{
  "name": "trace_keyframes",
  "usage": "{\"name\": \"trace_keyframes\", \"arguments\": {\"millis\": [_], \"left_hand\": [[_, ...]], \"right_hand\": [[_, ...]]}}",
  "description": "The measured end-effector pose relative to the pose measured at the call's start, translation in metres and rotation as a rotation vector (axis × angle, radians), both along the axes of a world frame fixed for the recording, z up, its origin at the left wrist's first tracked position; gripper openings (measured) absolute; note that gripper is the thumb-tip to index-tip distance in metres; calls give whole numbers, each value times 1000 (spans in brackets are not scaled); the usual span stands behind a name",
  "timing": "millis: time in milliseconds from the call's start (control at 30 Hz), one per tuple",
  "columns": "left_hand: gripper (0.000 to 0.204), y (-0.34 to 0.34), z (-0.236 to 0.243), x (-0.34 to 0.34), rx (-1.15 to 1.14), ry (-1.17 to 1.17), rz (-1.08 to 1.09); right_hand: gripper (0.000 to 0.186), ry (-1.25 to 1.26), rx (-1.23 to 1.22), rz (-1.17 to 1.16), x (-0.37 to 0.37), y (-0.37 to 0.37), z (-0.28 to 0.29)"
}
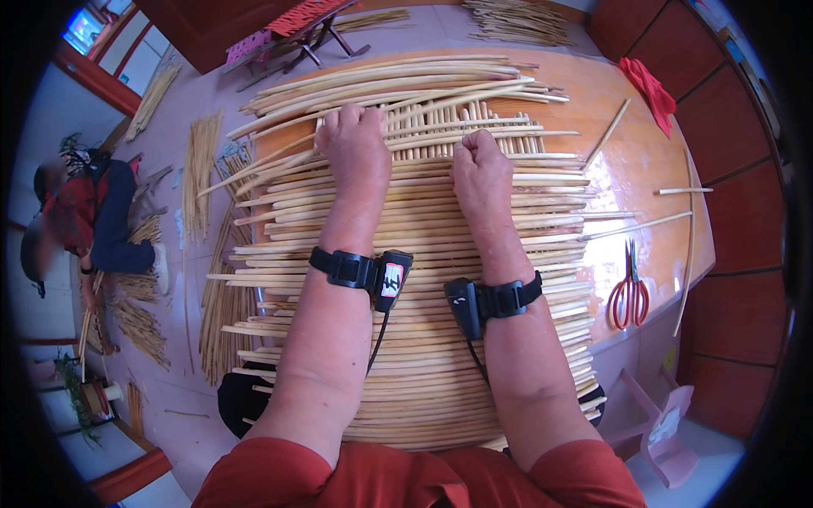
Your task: The person is seen weaving together long bamboo sticks on a table to create a mat or screen.
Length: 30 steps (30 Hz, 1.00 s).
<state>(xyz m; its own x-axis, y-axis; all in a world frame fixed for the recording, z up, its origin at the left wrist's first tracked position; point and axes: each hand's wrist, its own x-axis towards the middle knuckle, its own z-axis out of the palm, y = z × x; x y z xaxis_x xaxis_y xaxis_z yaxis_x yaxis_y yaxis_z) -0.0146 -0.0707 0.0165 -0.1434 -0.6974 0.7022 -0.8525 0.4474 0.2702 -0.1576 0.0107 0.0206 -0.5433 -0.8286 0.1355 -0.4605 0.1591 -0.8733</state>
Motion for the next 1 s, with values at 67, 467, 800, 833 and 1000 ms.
{"name": "trace_keyframes", "arguments": {"millis": [67,467,800,833,1000], "left_hand": [[6,0,6,-1,-58,128,-294],[10,7,-2,-1,340,139,-341],[7,3,-7,5,267,-16,-134],[7,2,-8,6,255,-11,-135],[6,4,-1,3,167,5,-179]], "right_hand": [[15,-35,-35,-8,1,0,-1],[15,-168,-56,-33,-3,-3,-4],[10,-194,-86,-13,-6,-5,-9],[10,-193,-85,-13,-6,-4,-7],[10,69,-42,89,8,4,6]]}}
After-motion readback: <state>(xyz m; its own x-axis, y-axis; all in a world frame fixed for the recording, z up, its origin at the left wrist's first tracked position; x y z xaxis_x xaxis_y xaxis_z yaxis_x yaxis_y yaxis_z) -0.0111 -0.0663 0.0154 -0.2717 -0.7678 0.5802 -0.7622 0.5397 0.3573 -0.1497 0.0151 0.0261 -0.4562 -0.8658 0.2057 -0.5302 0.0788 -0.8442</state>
